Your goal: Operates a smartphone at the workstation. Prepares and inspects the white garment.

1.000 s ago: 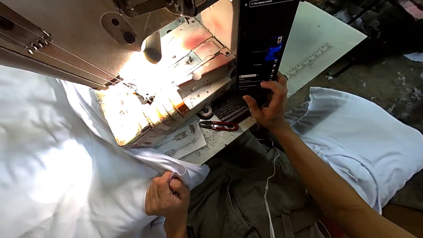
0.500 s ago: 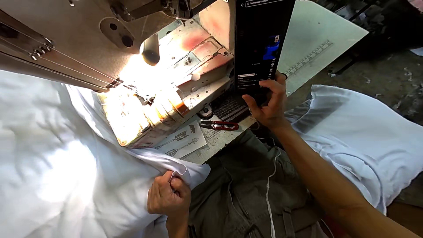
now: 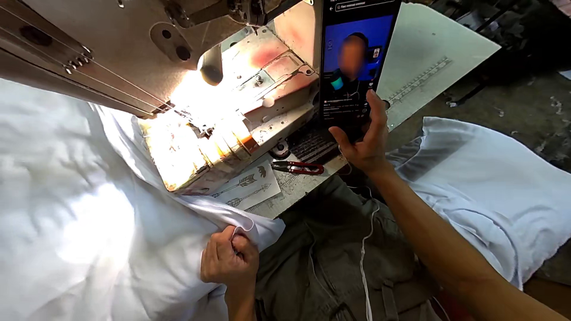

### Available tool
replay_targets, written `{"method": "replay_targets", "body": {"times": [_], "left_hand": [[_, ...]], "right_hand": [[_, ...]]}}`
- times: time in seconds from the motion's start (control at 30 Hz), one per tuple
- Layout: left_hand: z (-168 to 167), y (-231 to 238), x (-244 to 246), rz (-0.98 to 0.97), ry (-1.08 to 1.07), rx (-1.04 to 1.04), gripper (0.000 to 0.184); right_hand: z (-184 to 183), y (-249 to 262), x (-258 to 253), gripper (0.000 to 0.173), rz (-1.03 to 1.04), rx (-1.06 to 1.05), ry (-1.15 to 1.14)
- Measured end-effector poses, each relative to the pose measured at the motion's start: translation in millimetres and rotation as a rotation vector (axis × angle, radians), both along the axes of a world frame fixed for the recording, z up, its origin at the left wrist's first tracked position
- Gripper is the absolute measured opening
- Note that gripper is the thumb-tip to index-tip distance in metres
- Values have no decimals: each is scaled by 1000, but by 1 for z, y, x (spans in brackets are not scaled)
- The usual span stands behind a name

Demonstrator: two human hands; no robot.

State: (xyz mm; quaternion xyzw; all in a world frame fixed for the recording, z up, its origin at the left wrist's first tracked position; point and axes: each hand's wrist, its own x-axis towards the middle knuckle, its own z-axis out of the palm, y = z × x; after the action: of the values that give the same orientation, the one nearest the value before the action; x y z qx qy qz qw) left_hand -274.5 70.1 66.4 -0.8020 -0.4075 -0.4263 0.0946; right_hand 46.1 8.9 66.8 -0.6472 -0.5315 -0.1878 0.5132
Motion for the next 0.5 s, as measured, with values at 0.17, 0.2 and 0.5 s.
{"method": "replay_targets", "body": {"times": [0.17,0.2,0.5], "left_hand": [[-1,0,0,-6,-1,-4,45],[-1,1,0,-7,-5,-2,45],[-2,0,-1,-8,-1,-8,47]], "right_hand": [[-4,3,2,58,6,60,2],[-4,5,3,54,15,80,10],[-4,5,3,44,34,70,56]]}}
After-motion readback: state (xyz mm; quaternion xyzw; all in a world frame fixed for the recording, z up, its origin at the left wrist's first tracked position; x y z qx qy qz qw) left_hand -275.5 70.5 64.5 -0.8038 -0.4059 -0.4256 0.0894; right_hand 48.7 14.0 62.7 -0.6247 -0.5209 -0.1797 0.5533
